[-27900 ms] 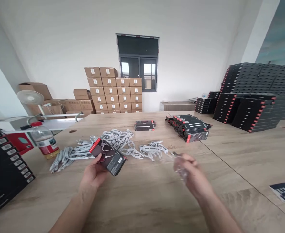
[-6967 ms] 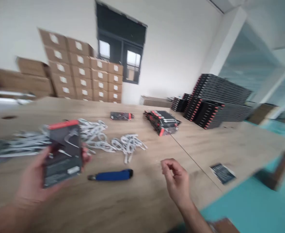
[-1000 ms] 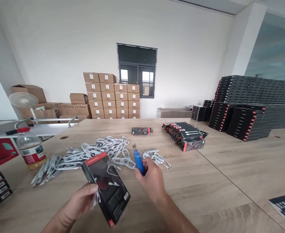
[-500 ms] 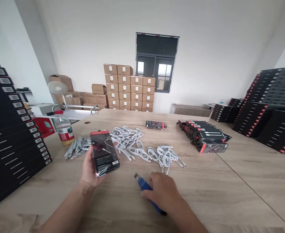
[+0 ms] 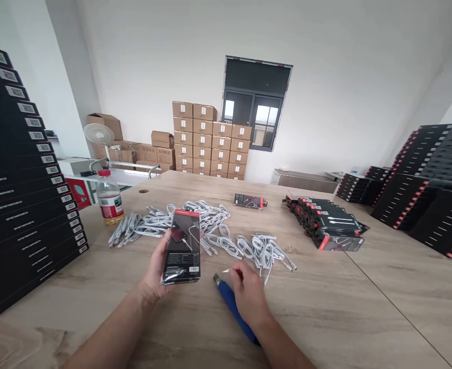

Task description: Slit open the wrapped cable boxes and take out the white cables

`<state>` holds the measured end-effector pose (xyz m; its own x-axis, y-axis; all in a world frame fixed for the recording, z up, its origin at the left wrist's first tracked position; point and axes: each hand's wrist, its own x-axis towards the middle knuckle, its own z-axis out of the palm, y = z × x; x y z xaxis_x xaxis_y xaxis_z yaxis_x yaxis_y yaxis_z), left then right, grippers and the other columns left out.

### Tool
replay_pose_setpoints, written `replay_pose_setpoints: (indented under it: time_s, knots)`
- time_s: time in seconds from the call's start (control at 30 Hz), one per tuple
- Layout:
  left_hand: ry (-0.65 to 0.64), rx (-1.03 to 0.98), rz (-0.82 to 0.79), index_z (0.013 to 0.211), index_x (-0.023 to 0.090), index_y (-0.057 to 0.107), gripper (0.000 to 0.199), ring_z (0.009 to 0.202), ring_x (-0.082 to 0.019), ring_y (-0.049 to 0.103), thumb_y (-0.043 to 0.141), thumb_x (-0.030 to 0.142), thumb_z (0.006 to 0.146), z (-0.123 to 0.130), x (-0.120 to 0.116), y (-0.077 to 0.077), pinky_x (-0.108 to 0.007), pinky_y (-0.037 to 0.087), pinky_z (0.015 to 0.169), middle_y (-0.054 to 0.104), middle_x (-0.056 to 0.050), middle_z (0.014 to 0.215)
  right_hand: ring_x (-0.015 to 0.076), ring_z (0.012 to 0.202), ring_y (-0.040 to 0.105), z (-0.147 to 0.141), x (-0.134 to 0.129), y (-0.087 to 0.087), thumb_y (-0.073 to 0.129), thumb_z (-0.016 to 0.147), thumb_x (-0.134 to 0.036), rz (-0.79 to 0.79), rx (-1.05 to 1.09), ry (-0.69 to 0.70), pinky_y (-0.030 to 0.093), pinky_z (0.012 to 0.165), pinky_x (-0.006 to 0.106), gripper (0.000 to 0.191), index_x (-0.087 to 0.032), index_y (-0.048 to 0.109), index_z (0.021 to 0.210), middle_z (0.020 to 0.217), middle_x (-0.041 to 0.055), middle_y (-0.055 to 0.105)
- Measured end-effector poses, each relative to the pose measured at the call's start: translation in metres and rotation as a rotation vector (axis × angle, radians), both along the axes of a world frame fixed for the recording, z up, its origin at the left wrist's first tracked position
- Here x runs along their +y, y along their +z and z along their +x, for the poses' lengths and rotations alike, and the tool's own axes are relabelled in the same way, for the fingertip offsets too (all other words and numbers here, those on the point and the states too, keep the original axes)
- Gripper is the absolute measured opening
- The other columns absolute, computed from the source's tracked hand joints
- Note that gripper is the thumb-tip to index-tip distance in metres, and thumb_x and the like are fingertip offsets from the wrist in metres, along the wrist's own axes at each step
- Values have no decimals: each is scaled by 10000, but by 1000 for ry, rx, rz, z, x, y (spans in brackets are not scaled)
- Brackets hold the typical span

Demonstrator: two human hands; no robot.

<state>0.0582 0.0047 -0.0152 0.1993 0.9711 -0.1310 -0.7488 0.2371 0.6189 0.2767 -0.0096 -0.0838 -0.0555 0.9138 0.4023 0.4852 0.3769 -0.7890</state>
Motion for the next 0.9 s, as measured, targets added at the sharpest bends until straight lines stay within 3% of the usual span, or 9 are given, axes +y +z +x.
replay_pose_setpoints:
  time_s: [0.2,0.33,0.43,0.6,0.7,0.77,0.83,0.9]
  knots:
    - [-133,-13,33,1282,73,638,598,695,-256,739,475,553,965,2,0,-3,-366,602,677,771,-153,895,147,557,432,0,-1,3,493,935,-581,-16,213,10,386,550,274,390,-230,530,772,620,-45,459]
    - [-192,12,32,1263,62,647,638,671,-261,727,468,589,950,1,0,-5,-348,578,618,765,-163,863,153,594,476,19,-3,21,568,886,-623,23,303,-38,413,586,274,427,-218,575,750,628,-28,507]
    - [-269,31,17,1262,79,654,645,708,-282,737,492,607,928,3,-3,-9,-380,586,649,767,-174,900,145,563,455,34,-3,35,609,853,-645,30,385,-86,381,530,263,436,-219,588,762,633,-19,542]
    - [-392,73,11,1244,98,670,641,745,-293,745,556,622,893,11,-8,-15,-416,595,715,770,-173,906,131,537,458,36,-14,53,642,844,-635,32,471,-20,373,515,260,442,-210,593,733,604,-12,566]
    - [-381,122,-31,1214,75,682,616,698,-290,743,537,591,908,13,-9,-14,-417,602,687,772,-184,872,132,541,495,58,-43,60,675,843,-595,-4,443,2,394,515,262,416,-200,621,727,612,2,593]
    - [-315,179,-79,1205,65,687,591,651,-294,739,536,553,908,16,-9,-11,-419,603,654,773,-180,828,138,540,514,96,-75,57,705,834,-559,1,380,-94,409,514,267,381,-195,655,731,610,13,614]
    - [-217,267,-121,1246,84,676,638,640,-308,737,521,589,888,21,-8,-7,-437,595,637,780,-162,830,144,542,522,148,-117,47,726,820,-534,53,336,-322,424,520,271,347,-198,677,748,595,16,622]
    - [-90,348,-115,1323,102,636,737,802,-336,743,439,668,895,29,-5,-2,-492,575,751,788,-136,963,149,553,531,203,-168,29,732,800,-535,120,313,-647,444,535,278,339,-201,682,775,599,17,631]
